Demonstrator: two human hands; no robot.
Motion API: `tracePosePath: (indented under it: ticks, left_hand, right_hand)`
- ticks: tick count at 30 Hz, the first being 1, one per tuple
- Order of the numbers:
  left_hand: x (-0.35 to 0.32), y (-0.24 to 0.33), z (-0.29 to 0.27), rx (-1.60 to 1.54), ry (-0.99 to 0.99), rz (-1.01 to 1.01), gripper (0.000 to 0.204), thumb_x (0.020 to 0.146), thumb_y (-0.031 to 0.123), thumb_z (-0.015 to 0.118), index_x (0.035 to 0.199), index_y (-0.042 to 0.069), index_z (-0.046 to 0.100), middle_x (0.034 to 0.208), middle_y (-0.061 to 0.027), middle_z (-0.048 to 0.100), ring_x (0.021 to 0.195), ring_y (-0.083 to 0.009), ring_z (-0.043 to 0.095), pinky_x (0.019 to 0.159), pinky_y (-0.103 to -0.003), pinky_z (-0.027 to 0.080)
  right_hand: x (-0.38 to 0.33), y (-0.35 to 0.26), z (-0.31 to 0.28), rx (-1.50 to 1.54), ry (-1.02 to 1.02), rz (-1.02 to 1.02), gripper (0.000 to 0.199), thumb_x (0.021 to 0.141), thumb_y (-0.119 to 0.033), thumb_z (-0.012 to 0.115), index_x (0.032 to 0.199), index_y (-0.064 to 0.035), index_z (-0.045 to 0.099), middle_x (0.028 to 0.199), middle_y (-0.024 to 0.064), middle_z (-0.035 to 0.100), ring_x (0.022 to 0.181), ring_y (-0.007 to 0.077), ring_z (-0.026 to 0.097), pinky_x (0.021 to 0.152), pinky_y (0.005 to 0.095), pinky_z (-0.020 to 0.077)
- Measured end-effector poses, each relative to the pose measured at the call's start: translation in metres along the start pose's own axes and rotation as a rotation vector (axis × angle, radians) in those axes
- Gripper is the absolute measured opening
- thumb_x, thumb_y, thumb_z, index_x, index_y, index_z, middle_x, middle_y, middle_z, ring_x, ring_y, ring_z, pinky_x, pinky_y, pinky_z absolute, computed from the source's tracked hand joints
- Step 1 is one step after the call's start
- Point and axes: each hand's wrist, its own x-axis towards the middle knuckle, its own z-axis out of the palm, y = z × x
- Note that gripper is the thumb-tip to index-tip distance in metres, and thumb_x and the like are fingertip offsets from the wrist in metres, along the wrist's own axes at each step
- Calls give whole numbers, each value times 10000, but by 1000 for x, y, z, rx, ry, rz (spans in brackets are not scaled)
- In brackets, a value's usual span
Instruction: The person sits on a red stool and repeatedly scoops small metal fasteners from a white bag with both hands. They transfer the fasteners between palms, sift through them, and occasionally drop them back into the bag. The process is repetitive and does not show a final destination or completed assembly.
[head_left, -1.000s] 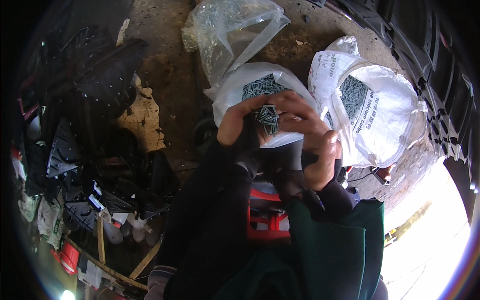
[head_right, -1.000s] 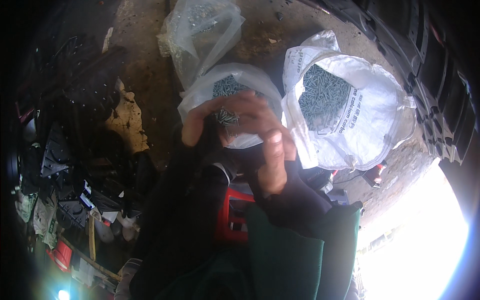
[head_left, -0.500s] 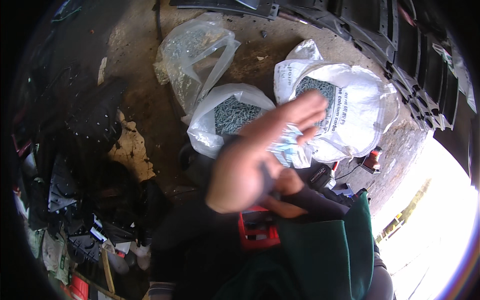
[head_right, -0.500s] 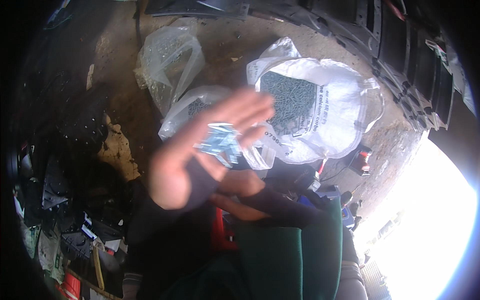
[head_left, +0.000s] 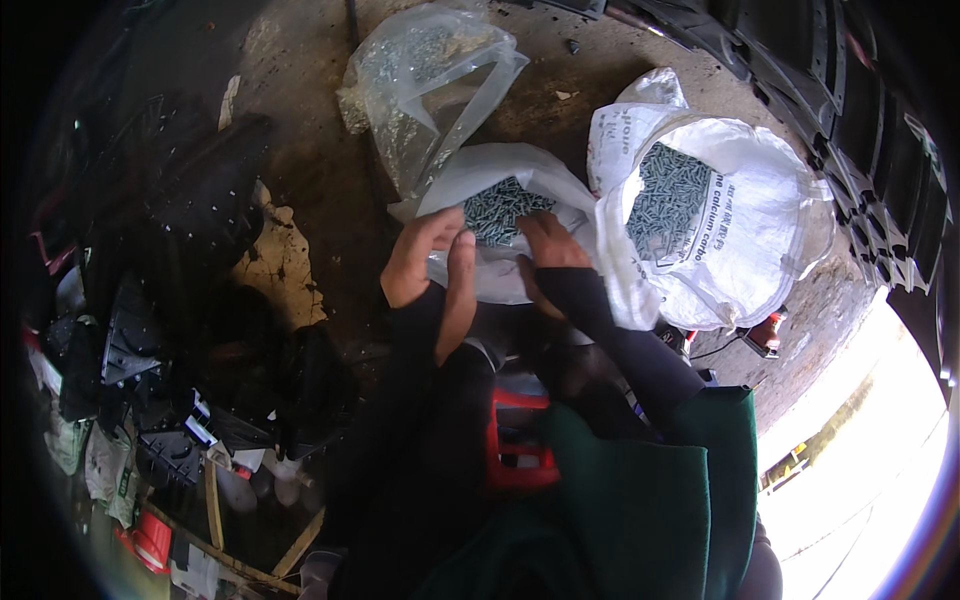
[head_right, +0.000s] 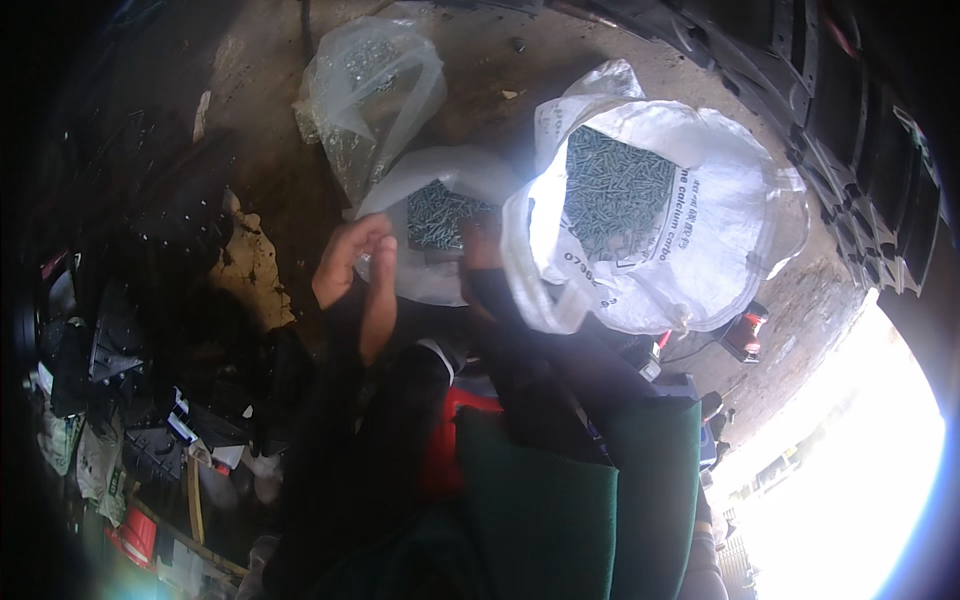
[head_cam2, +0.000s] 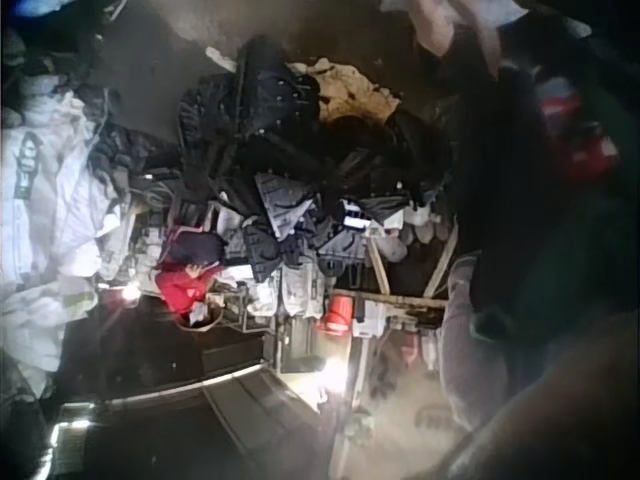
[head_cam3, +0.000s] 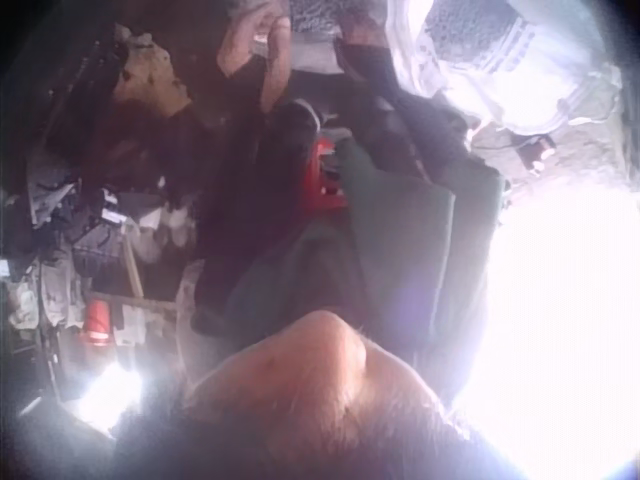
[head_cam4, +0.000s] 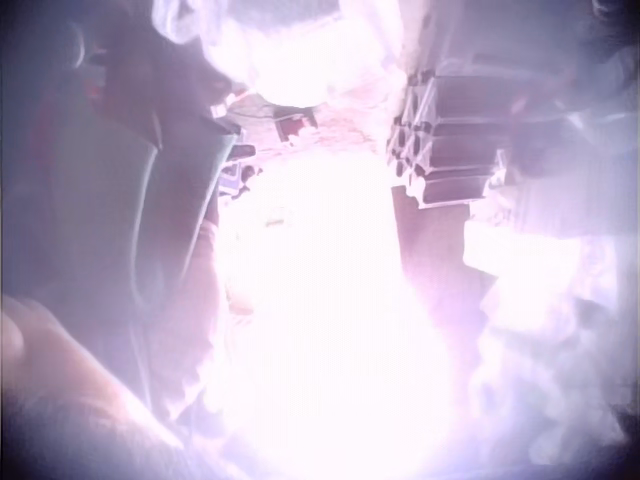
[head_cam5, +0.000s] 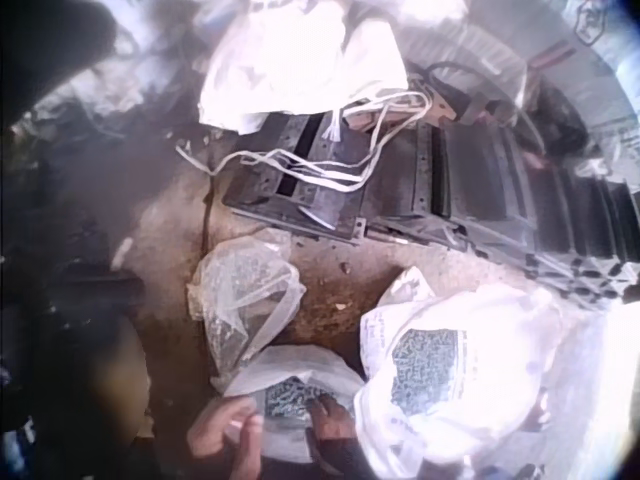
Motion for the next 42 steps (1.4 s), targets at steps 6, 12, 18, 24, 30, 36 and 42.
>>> tracePosePath:
  ticks: [6, 12, 18, 24, 30, 36, 42]
  left_hand:
    - [-13, -21, 5, 424, 352, 223, 401, 806, 38, 697, 1194, 12, 601, 1055, -165, 630, 919, -304, 639, 813, -367, 511]
    - [-3, -38, 6, 173, 174, -53, 437, 881, 32, 637, 1305, 37, 531, 1058, -130, 637, 907, -205, 642, 807, -315, 504]
    - [-9, -38, 9, 103, 200, -78, 387, 895, 11, 600, 1279, 33, 556, 1020, -110, 650, 896, -167, 637, 788, -298, 502]
    - [-5, -36, 6, 127, 228, -81, 383, 895, 10, 592, 1276, 39, 560, 997, -105, 649, 876, -162, 631, 767, -287, 498]
    - [-17, -6, 0, 212, 180, 209, 383, 857, -6, 629, 1236, 22, 576, 993, -129, 643, 860, -209, 636, 785, -302, 502]
    - [-20, 4, 18, -285, -194, -363, 443, 1020, 281, 431, 1340, -17, 504, 1274, -177, 586, 1181, -231, 535, 1031, -378, 379]
    - [-1, -15, 24, -1153, -342, -809, 400, 1023, 296, 450, 1240, -29, 535, 1240, -153, 610, 1103, -250, 600, 937, -397, 466]
  right_hand:
    - [22, 10, 10, -281, 172, -231, 551, 764, -78, 709, 1276, -47, 507, 1249, 240, 527, 1129, 428, 545, 938, 494, 459]
    - [56, 9, 37, -480, 253, -332, 685, 664, -142, 781, 1298, -113, 523, 1241, 224, 508, 1124, 420, 531, 929, 520, 447]
    - [44, 22, 47, -506, 269, -374, 409, 777, -72, 583, 1185, -100, 596, 1124, 175, 543, 986, 370, 585, 776, 475, 513]
    - [46, 28, 33, -334, 97, -235, 321, 730, -13, 601, 1043, -74, 633, 984, 151, 584, 859, 332, 619, 744, 445, 527]
    - [48, 29, -18, 596, -240, 260, 249, 783, -26, 673, 1030, -28, 640, 897, 89, 626, 762, 188, 604, 728, 317, 507]
    - [17, -11, -56, 1113, -298, 480, 246, 830, 35, 633, 1076, 39, 629, 944, 91, 648, 790, 143, 601, 735, 265, 482]
    - [-5, -42, -72, 1210, -287, 460, 334, 884, 28, 537, 1208, 93, 582, 1156, 198, 629, 1026, 249, 625, 911, 349, 494]
